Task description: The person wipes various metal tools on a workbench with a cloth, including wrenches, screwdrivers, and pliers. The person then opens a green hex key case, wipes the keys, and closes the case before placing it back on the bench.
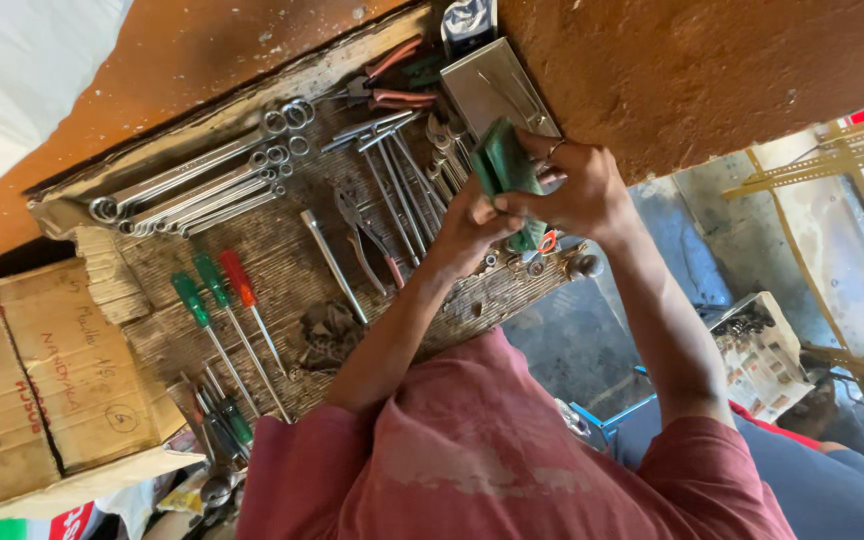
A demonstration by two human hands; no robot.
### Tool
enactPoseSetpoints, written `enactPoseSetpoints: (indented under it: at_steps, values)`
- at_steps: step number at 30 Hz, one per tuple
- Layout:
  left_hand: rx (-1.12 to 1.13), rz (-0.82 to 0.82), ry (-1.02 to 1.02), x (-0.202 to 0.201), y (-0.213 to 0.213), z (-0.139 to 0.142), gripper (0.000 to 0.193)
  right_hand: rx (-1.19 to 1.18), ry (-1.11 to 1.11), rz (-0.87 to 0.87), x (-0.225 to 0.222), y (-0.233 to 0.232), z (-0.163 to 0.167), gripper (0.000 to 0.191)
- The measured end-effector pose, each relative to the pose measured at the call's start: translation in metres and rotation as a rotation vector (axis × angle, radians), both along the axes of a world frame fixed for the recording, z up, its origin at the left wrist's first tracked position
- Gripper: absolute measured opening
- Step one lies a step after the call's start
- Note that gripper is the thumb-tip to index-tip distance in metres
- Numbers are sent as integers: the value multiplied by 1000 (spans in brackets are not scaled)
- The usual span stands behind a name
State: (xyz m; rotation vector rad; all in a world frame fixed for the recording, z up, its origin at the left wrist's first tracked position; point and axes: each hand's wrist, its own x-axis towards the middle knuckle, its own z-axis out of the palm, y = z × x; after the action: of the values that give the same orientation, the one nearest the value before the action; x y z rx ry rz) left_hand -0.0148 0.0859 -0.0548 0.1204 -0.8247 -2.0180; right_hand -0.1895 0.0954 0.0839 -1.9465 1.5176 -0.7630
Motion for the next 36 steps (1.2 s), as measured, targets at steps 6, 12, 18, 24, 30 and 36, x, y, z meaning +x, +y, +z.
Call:
enactPoseSetpoints:
  at_steps: [6,12,18,24,30,36]
  values:
    - [214,-101,197,33,22,-5,75,320,-632,-72,-39,-7,1,27]
    - [353,-356,656,70,47,14,106,253,-641,34,-28,-26,-31,22]
    - [783,-360,164,76,63,9,111,-25,13,642,49,-36,-4,17]
    - [747,-425,683,72,70,3,77,-593,481,560,129,2,4,22]
    - [488,9,533,84,65,-12,64,-587,235,-31,151,74,-34,36]
    - [572,-92,545,88,48,-34,46,-379,193,-536,33,70,-111,13]
